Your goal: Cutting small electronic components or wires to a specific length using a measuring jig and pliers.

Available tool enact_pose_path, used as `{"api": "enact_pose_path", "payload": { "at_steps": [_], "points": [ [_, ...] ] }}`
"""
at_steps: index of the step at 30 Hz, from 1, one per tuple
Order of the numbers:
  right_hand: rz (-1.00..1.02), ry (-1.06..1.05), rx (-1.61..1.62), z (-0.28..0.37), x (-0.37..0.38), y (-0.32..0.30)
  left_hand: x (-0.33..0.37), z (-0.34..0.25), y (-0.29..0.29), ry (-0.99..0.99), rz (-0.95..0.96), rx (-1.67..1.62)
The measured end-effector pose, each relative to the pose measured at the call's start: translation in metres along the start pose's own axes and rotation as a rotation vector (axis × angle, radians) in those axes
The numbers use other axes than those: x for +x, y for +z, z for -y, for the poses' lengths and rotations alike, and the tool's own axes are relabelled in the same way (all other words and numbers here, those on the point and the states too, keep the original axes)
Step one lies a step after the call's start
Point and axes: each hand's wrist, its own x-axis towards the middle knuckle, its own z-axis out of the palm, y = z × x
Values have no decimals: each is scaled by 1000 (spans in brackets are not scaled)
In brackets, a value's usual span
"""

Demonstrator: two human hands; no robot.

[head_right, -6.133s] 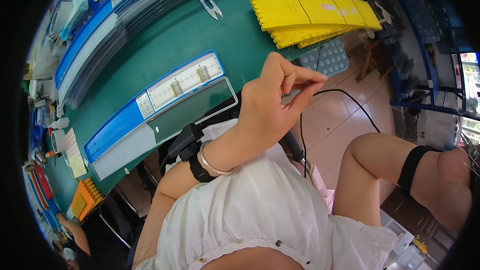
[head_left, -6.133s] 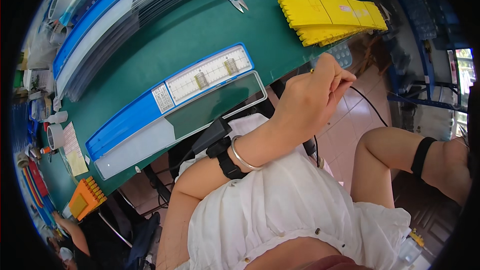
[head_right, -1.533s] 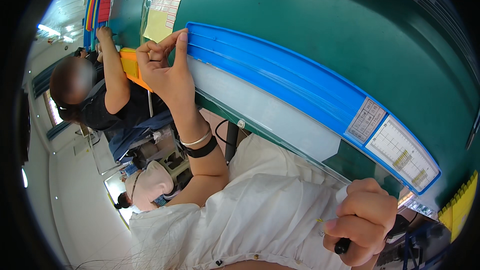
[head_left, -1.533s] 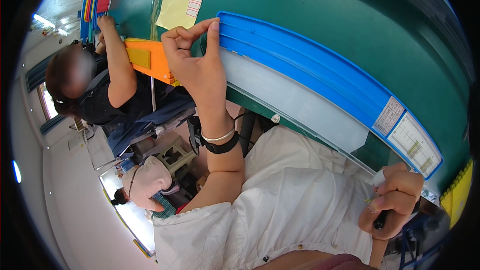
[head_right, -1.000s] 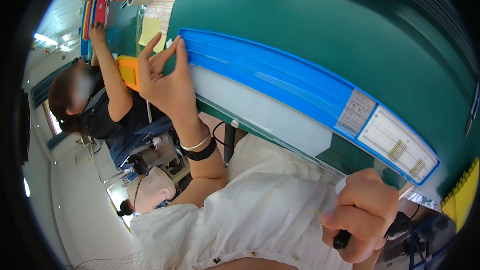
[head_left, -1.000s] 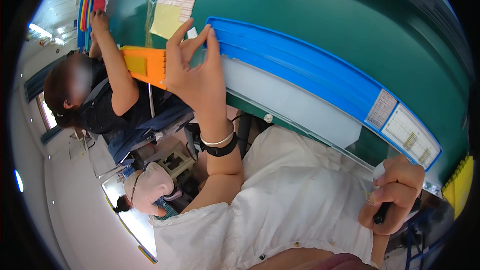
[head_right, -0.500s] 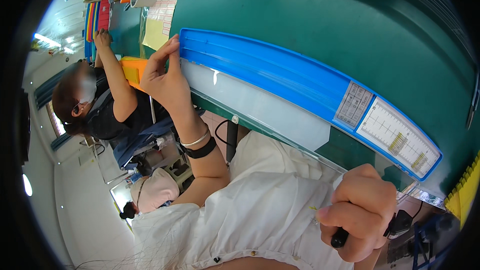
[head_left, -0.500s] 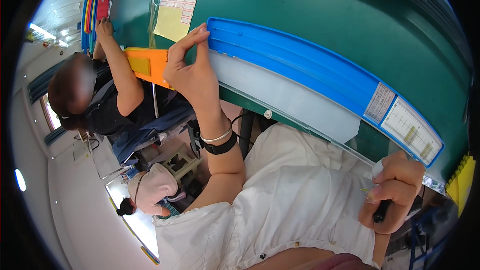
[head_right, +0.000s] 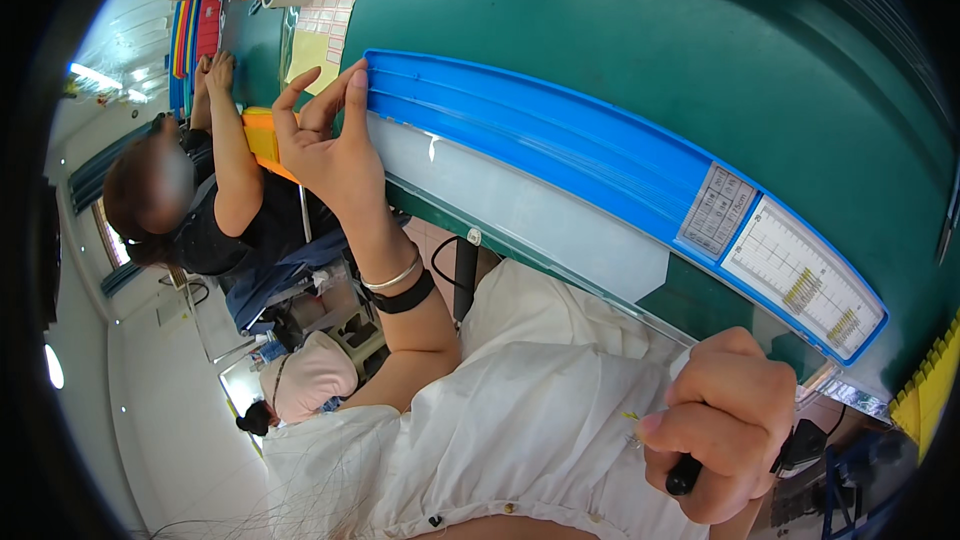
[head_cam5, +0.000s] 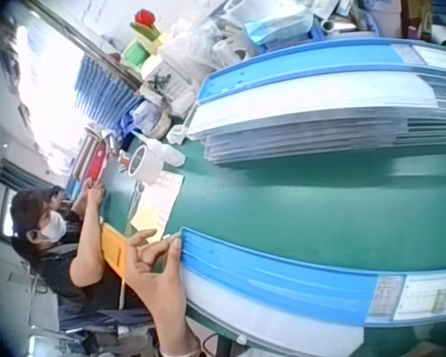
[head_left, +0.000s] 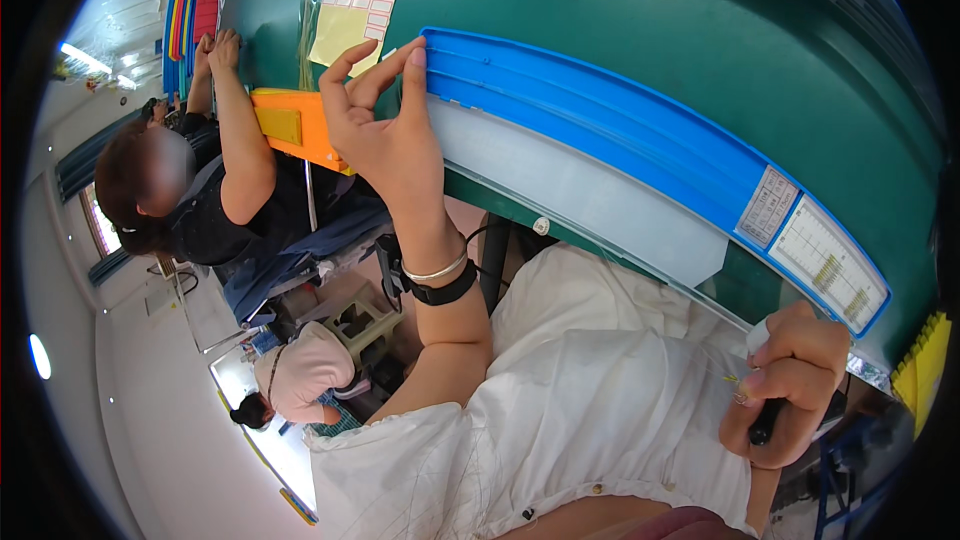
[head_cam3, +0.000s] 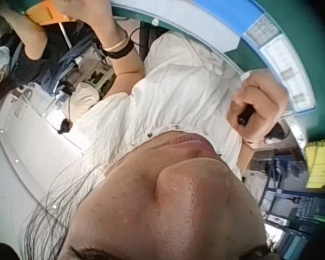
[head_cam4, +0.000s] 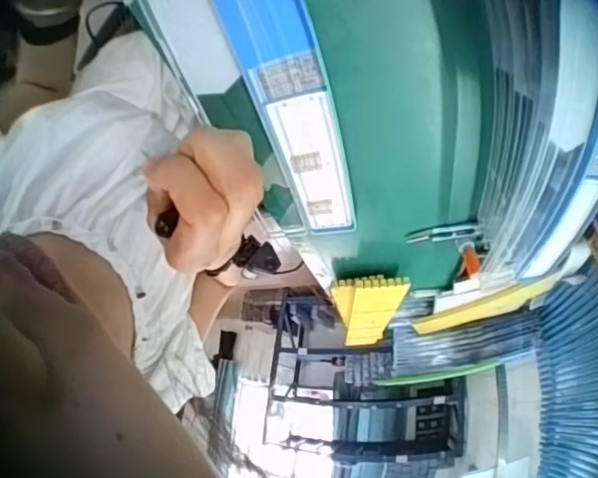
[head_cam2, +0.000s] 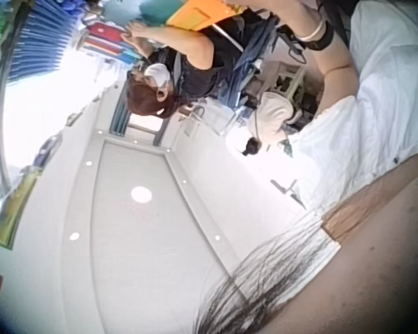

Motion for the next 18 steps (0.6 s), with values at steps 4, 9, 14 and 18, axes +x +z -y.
{"api": "enact_pose_path", "payload": {
  "at_steps": [4, 9, 14, 18],
  "points": [
    [20, 7, -2, 1, 2, -1, 1, 0, 0, -1, 10, 23],
    [13, 20, -10, 2, 4, 0, 2, 1, 2, -13, 14, 11],
    [36, 18, 1, 3, 7, 0, 7, 2, -1, 12, 41, 62],
    [27, 0, -30, 5, 7, 2, 9, 2, -4, 32, 67, 58]
  ]
}}
